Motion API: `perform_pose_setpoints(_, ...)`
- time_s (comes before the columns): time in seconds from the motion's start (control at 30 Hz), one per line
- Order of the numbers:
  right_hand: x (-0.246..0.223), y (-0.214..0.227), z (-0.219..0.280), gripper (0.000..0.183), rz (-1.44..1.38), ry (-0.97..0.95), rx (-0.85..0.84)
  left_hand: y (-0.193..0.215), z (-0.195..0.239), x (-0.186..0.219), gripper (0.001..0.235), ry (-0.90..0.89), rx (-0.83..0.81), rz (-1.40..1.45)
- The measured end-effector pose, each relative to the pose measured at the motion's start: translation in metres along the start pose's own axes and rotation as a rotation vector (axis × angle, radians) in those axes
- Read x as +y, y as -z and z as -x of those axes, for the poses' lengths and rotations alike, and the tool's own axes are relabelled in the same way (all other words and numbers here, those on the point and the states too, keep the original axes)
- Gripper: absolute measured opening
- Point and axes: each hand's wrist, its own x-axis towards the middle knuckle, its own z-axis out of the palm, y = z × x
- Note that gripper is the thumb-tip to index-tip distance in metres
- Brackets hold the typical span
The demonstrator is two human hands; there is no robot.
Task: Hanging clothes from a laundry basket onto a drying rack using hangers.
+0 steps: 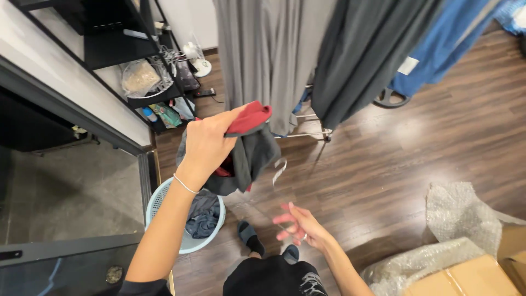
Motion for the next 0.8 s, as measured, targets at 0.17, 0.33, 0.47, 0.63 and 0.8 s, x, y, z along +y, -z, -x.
perform_pose_setpoints(0.17,-0.031,-0.015,0.052,0.072,-0.042,0.363,0.191,-0.019,0.02,0.053,0.082,-0.205,-0.25,-0.194)
perform_pose_setpoints(0.33,-0.021,0.026,0.077,0.072,0.019,0.443,0.387,-0.046,0.034,0.059,0.08,-0.172,-0.202,-0.217)
perform_pose_setpoints(0.47,-0.007,0.05,0.098,0.071,-0.025,0.425,0.41,-0.072,0.033,0.069,0.06,-0.094,-0.059,-0.213)
perform_pose_setpoints(0.63,0.013,0.071,0.119,0.07,-0.133,0.426,0.416,-0.1,0.008,0.1,0.039,-0.016,-0.053,-0.263)
perform_pose_setpoints(0.8,0.015,0.074,0.142,0.07,-0.224,0.446,0.303,-0.131,-0.011,0.144,0.026,0.026,-0.131,-0.236)
